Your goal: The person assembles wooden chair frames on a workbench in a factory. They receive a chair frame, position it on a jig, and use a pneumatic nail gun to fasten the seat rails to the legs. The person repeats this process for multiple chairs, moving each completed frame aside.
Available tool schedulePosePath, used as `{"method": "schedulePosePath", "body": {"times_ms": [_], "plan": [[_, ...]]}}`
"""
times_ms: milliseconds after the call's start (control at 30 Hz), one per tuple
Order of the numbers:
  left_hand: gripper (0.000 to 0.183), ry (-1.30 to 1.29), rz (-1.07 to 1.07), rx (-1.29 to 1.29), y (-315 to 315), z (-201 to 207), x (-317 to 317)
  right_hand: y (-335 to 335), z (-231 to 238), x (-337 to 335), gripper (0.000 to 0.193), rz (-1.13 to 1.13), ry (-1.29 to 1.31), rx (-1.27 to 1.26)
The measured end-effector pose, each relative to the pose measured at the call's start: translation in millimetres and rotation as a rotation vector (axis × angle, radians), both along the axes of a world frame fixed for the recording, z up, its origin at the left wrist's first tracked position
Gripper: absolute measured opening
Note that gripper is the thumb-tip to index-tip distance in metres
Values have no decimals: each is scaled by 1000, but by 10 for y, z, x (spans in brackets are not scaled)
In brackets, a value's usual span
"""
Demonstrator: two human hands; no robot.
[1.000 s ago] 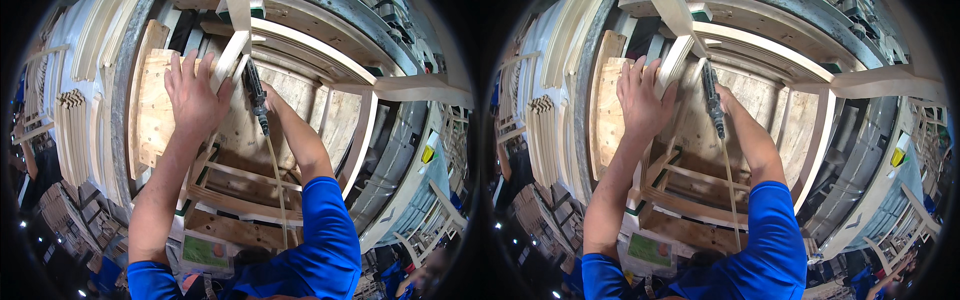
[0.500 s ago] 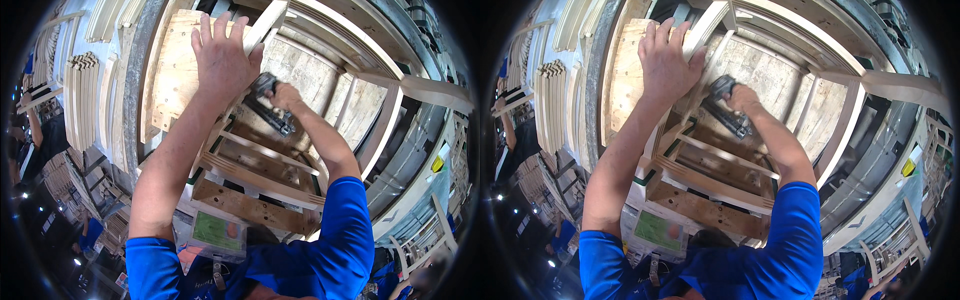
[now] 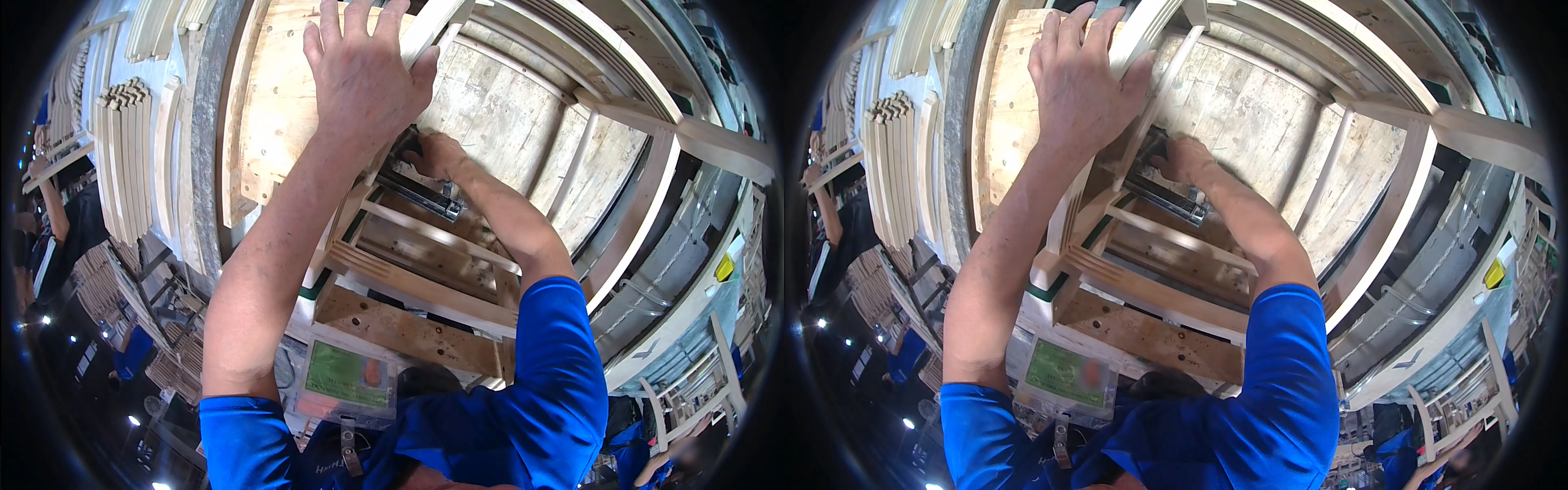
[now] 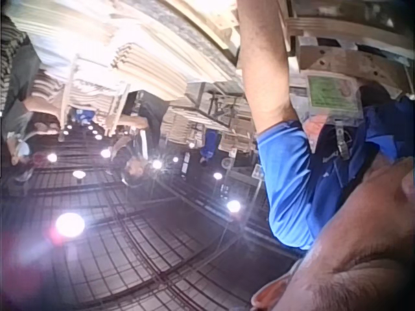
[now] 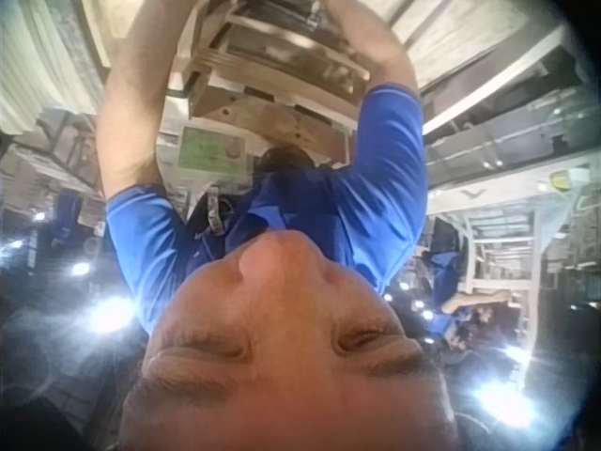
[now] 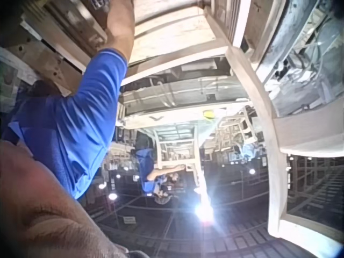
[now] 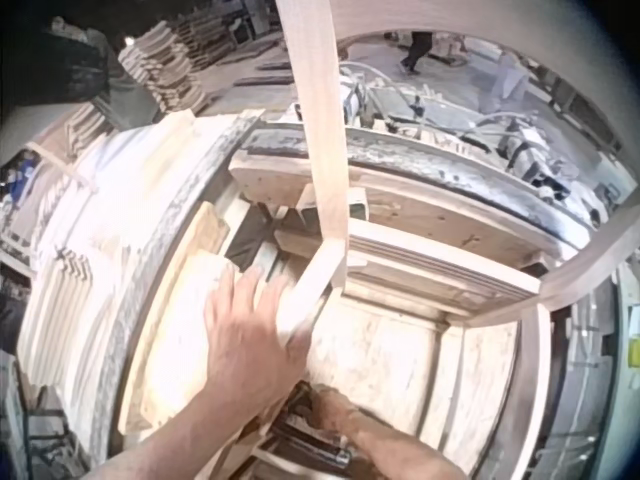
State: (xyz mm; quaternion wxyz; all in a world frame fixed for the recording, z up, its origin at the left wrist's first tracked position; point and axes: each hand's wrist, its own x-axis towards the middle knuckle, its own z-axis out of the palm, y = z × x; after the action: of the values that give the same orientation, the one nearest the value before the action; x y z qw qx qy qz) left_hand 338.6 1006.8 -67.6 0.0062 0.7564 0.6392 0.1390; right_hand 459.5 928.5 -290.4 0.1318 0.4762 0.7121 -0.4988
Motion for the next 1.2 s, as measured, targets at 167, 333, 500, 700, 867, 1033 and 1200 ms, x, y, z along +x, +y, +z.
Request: {"method": "schedulePosePath", "body": {"times_ms": [167, 333, 500, 700, 867, 1033, 1200], "plan": [[61, -10, -4, 0, -12, 9, -10, 53, 115, -56, 54, 50, -37, -19], [61, -4, 0, 15, -10, 19, -7, 92, 162, -42, 59, 111, -42, -23], [61, -4, -4, 20, -4, 21, -1, 86, 150, -20, 59, 83, -70, 0], [61, -6, 1, 206, -50, -109, -24, 218, 349, 327, 38, 368, -146, 308], [59, -81, -22, 269, -74, -175, -67, 166, 421, 716, 19, 931, -263, 450], [58, -151, -2, 245, -81, -171, -67, -36, 261, 912, 19, 1231, -350, 181], [59, -178, 1, 192, -76, -194, -94, -299, 145, 1006, 29, 1269, -450, 85]]}}
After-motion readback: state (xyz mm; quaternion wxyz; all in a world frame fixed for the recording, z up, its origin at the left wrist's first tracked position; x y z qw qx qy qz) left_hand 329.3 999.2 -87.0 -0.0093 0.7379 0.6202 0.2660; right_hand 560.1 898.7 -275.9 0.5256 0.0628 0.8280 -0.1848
